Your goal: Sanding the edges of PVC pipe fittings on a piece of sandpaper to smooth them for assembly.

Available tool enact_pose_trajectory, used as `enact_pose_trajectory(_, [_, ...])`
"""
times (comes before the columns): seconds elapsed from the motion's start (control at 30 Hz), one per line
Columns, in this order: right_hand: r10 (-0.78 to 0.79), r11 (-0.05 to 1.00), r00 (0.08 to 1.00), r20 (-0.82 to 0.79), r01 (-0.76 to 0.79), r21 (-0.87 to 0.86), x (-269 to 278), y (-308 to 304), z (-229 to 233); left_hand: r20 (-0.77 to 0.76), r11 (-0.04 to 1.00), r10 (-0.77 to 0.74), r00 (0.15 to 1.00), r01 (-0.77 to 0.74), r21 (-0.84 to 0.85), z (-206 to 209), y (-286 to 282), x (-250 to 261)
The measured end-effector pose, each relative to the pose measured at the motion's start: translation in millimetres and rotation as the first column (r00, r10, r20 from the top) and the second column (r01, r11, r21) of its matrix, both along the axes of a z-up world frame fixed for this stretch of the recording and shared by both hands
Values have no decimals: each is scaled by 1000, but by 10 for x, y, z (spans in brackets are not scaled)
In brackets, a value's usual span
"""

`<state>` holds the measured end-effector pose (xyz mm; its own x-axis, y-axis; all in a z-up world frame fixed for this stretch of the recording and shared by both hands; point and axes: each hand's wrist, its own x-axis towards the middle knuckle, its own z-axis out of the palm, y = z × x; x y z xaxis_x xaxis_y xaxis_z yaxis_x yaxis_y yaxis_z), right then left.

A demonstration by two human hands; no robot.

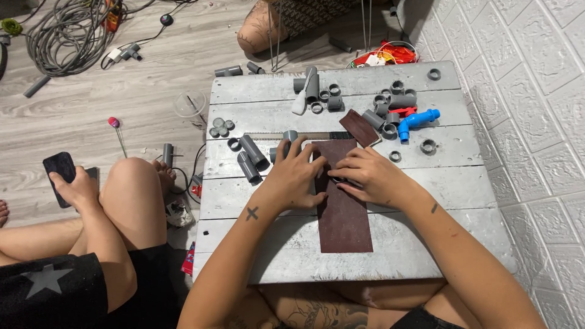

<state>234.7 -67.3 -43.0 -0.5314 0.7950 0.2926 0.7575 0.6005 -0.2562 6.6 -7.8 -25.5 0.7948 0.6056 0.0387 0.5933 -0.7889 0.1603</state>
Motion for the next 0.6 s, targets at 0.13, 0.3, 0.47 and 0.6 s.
enact_pose_trajectory(0.13, [3,999,1000,11,-3,35,8,61,-89,-2,1000,0,1000,0,-10,9,2,-2])
enact_pose_trajectory(0.3, [23,1000,999,29,-23,-10,25,-7,-13,0,1000,2,1000,-2,-14,-31,10,2])
enact_pose_trajectory(0.47, [1,1000,1000,12,-1,14,6,70,-93,4,1000,7,1000,-7,-18,-46,19,1])
enact_pose_trajectory(0.6, [-8,1000,1000,21,8,-18,44,-3,-33,3,1000,12,1000,-12,-23,-54,11,2])
